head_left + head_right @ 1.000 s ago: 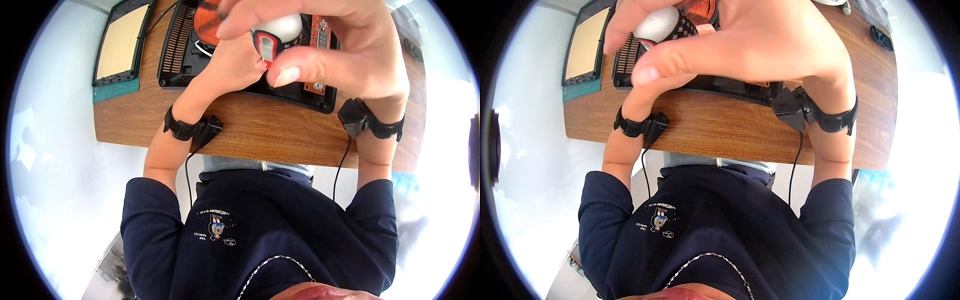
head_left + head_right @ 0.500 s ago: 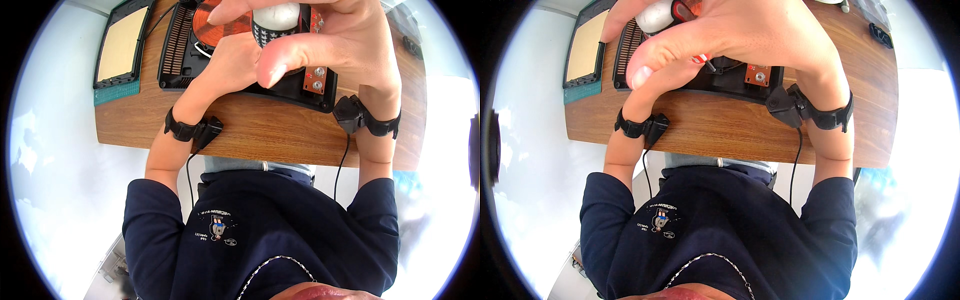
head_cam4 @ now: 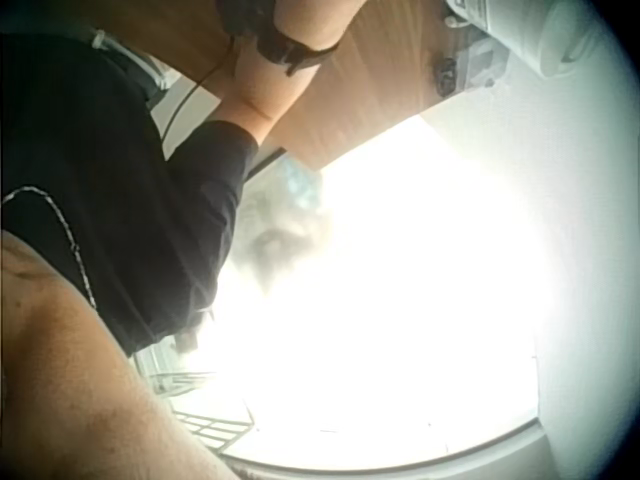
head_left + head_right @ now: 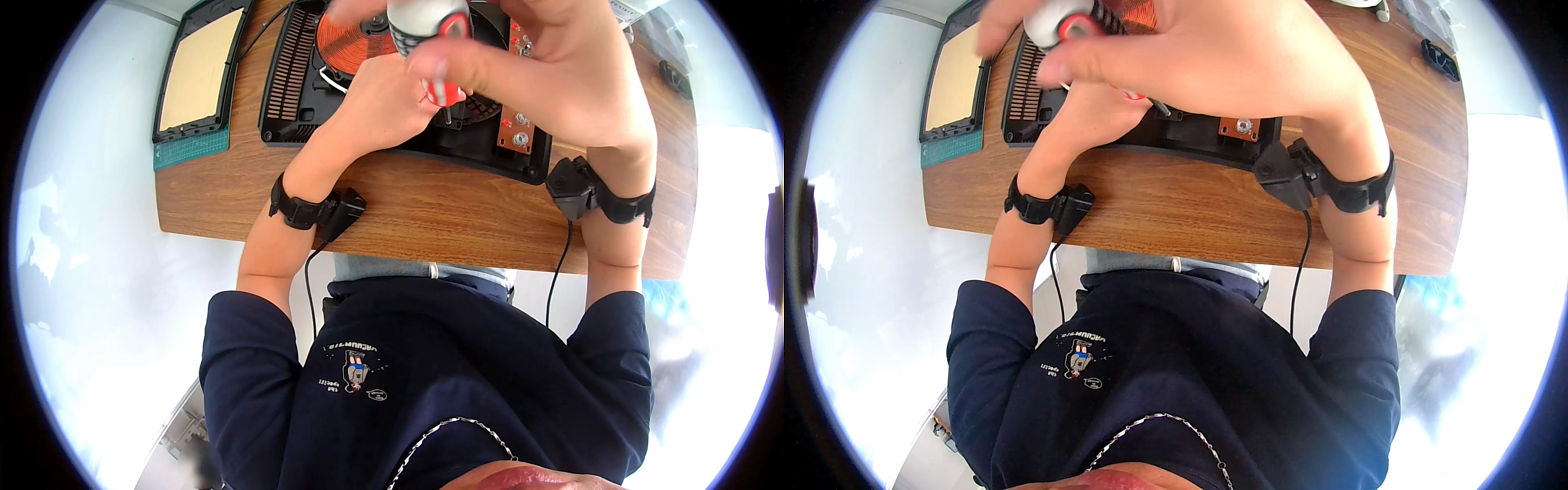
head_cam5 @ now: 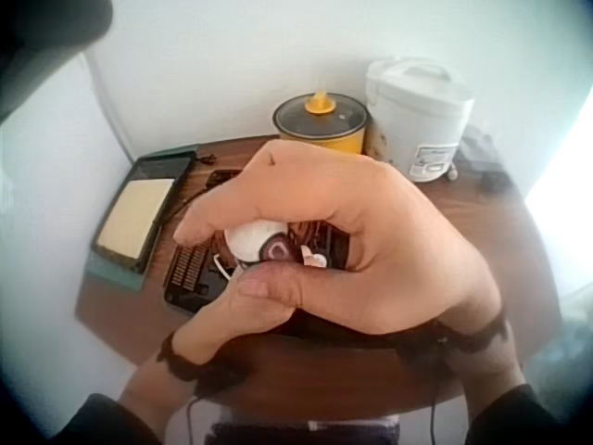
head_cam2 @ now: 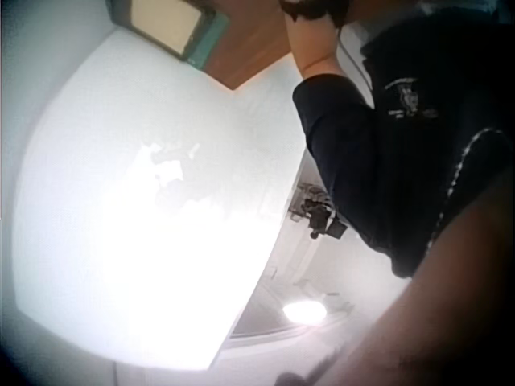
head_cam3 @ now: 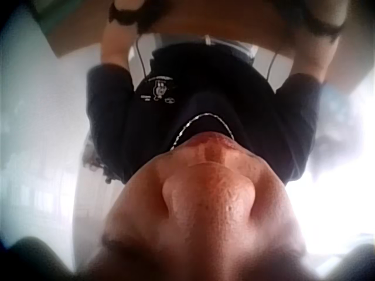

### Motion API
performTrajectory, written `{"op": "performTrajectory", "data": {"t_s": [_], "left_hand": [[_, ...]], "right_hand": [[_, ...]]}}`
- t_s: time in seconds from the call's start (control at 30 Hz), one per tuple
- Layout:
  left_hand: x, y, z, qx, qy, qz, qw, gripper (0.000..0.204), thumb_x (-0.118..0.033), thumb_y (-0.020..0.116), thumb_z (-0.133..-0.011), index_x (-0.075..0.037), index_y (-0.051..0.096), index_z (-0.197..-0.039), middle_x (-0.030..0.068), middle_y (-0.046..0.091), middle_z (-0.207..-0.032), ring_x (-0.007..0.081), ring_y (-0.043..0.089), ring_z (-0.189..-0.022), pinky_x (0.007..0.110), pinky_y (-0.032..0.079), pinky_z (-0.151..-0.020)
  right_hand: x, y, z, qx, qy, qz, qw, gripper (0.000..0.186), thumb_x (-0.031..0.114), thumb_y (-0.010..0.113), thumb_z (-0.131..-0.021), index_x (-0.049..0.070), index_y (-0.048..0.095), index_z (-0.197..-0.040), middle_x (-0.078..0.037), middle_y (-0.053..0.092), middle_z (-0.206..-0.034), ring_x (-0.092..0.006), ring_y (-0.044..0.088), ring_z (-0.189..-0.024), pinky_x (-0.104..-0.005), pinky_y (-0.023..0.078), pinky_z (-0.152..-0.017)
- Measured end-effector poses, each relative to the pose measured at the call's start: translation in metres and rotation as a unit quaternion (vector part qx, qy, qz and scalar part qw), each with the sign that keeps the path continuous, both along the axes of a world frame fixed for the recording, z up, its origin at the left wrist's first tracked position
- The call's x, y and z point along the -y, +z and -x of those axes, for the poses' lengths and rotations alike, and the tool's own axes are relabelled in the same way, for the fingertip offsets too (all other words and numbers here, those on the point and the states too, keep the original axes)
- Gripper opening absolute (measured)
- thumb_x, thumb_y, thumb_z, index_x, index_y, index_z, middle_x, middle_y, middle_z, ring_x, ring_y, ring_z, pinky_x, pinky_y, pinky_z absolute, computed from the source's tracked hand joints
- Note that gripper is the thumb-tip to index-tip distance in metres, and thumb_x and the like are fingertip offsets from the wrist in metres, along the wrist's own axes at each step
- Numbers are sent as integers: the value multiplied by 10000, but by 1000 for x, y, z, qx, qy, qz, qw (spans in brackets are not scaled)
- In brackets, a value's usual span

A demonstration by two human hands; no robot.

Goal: The person uses a screwdriver to remove screws from a disassembled electronic device on a wooden table. They manipulate internal components including a copper coil and circuit board, then reattach a plastic cover.

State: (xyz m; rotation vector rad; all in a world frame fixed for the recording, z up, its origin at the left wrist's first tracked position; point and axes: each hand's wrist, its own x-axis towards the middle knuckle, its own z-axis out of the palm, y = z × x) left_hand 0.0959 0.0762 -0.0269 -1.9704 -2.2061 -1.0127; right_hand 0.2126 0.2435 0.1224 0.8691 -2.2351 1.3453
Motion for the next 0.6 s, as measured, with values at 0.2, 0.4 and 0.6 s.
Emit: {"op": "performTrajectory", "data": {"t_s": [0.2, 0.4, 0.6], "left_hand": [[6, 19, -14, 140, -13, -78, 987, 119, -152, 701, -817, -79, 708, -912, 132, 688, -763, 366, 674, -748, 435, 529, -634], [-3, -14, 3, 20, -18, -50, 998, 115, -138, 682, -825, -95, 725, -923, 126, 692, -750, 360, 668, -695, 421, 517, -589], [1, -6, 4, -7, -1, 31, 999, 149, -118, 653, -810, -46, 652, -680, 164, 624, -616, 381, 632, -604, 440, 484, -541]], "right_hand": [[7, -30, 17, -104, 57, 51, 992, 489, -99, 642, -816, 14, 646, -1291, -95, 682, -1185, -251, 637, -977, -321, 508, -852], [10, -19, 10, -71, -25, 9, 997, 403, -40, 674, -864, 25, 666, -1262, -76, 671, -1168, -239, 626, -996, -315, 506, -867], [4, -20, 8, 3, 29, 70, 997, 384, -24, 662, -880, -4, 662, -1263, -95, 678, -1121, -171, 629, -979, -306, 510, -831]]}}
